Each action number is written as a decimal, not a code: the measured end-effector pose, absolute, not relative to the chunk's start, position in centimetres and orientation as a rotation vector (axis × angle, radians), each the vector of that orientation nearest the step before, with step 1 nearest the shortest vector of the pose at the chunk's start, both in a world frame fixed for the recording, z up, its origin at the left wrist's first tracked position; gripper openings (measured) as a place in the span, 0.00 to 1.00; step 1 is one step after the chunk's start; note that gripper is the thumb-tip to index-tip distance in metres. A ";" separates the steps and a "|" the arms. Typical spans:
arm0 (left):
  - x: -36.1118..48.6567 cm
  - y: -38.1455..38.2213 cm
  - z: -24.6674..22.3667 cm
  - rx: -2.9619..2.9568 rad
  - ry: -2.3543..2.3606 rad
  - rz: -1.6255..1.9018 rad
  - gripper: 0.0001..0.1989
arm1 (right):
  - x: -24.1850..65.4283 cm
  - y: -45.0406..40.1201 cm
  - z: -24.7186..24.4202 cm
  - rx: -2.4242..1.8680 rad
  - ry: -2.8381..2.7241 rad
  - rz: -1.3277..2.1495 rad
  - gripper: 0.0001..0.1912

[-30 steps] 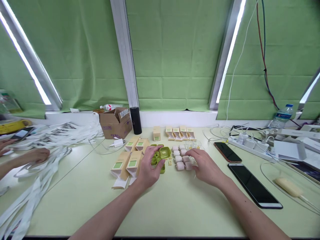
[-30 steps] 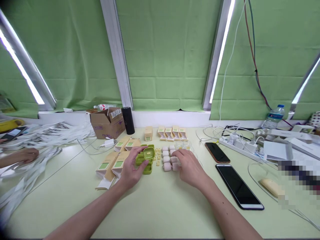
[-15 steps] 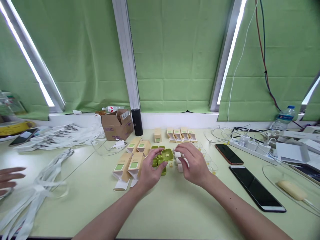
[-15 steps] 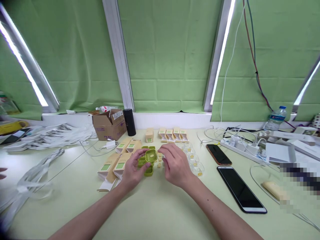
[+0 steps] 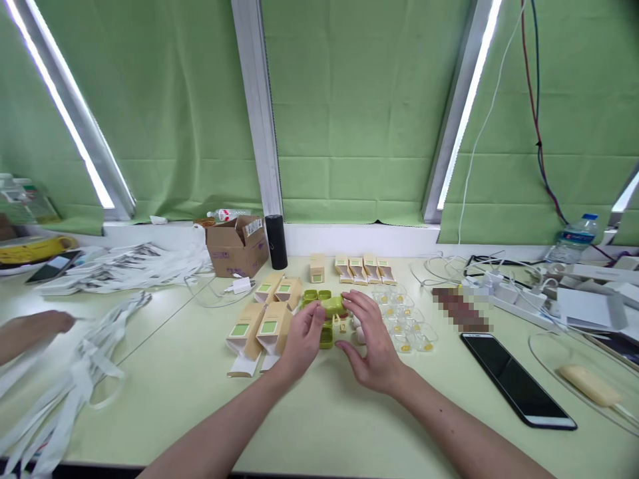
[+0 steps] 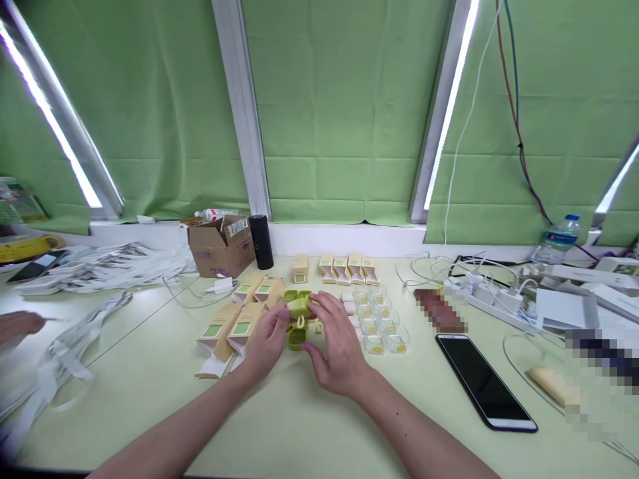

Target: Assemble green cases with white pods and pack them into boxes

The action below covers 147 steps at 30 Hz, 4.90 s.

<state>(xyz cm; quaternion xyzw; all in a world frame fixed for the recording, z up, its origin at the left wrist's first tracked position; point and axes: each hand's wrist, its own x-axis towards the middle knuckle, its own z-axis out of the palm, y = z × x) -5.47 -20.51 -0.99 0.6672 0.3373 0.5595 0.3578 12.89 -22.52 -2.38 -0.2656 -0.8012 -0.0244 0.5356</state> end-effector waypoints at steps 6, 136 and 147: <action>-5.1 -20.9 -0.9 1.673 0.842 1.274 0.33 | 12.8 -22.4 -2.5 -0.606 -1.876 -0.079 0.38; -5.4 -20.0 -2.3 2.603 0.819 1.618 0.21 | 13.6 -21.8 -2.3 -0.802 -1.801 -0.359 0.11; -5.5 -19.9 -2.4 2.605 0.851 1.627 0.19 | 13.5 -21.7 -2.3 -0.771 -1.788 -0.416 0.10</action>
